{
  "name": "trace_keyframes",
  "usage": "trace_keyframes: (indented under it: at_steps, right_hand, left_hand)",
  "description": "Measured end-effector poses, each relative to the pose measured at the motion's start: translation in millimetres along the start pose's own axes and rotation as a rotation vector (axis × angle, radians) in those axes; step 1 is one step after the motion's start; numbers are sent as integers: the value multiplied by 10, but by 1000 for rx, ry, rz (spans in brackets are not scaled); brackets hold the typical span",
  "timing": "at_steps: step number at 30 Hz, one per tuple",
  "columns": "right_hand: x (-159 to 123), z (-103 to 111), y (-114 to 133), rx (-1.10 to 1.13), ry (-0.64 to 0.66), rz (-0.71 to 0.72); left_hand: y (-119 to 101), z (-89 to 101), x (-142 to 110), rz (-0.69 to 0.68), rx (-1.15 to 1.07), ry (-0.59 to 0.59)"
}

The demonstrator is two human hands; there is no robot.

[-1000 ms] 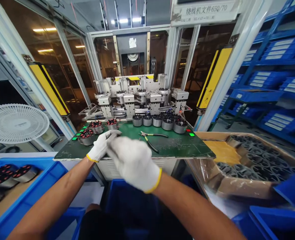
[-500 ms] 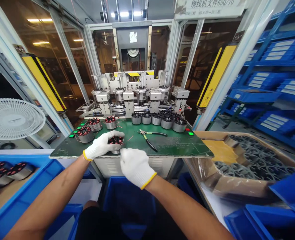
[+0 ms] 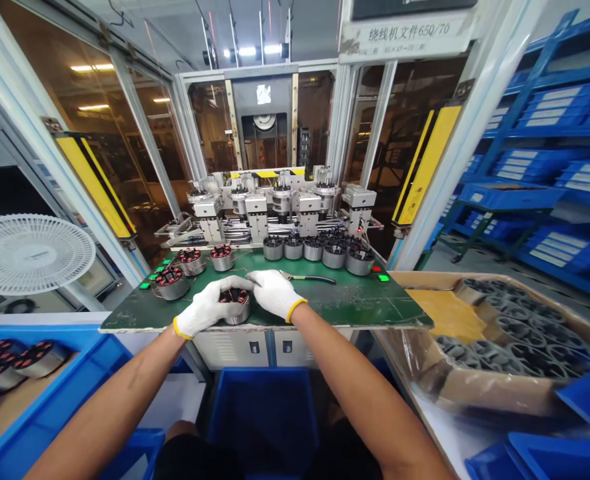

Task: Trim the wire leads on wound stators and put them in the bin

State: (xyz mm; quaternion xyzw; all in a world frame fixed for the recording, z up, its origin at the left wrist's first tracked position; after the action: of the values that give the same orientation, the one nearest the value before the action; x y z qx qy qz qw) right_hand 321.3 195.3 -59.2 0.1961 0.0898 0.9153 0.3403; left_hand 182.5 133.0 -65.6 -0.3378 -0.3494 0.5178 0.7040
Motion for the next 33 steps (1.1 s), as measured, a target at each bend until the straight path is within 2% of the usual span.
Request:
trace_keyframes:
  at_steps: [2, 4, 5, 6, 8, 11, 13, 16, 19, 22, 26, 27, 30, 31, 32, 33]
  right_hand:
    - [-87, 63, 7, 2, -124, -72]
    - [-291, 211, 66, -7, -346, -108]
    - [-397, 268, 130, -12, -424, -72]
    - [-481, 288, 214, -24, -443, -7]
    - [-566, 206, 391, -108, -323, 122]
    - [-561, -20, 505, -386, -125, 115]
    - [-537, -120, 511, -532, -77, 100]
    - [-543, -168, 465, -582, -82, 121]
    - [-564, -169, 334, -485, -102, 73]
    - [-533, -194, 198, -274, -126, 32]
    - [-460, -218, 106, -11, -155, 68]
    - [-451, -218, 92, 26, -156, 70]
    - [-448, -217, 65, 83, -146, 65]
    - [-449, -216, 62, 95, -144, 71]
    - [-450, -215, 58, 108, -145, 80]
    - [-449, -213, 55, 121, -149, 89]
  left_hand:
    - [12, -5, 5, 3, -4, -9]
    - [43, -12, 16, 37, -13, -18]
    - [51, -14, 22, 41, -22, -22]
    - [46, -16, 29, 25, -31, -26]
    - [7, -11, 36, -45, -38, -39]
    - [-37, 3, 30, -88, -29, -56]
    - [-31, 6, 21, -58, -31, -47]
    - [-5, 1, 10, -31, -41, -28]
    - [38, -12, 25, -8, -46, -30]
    - [71, -9, 57, 7, -29, -39]
    - [11, 120, 5, -13, 61, -41]
    - [-38, 198, -49, -37, 105, -107]
    - [-282, 391, -330, -180, 331, -459]
    - [-376, 349, -428, -247, 457, -504]
    - [-456, 228, -500, -324, 610, -458]
    - [-502, 48, -548, -389, 772, -339]
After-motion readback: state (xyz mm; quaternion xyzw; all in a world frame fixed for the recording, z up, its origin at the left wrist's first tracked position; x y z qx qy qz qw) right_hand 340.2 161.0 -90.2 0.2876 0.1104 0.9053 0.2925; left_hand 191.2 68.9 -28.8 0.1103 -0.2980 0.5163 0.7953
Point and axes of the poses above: each hand's wrist, its own x-axis towards the middle knuckle, its own z-axis out of the back of the hand, y = z × x, the point moved 5 cm from there along x, towards the middle knuckle, and after that the axes turned 5 degrees about z, right-handed, at the moved point
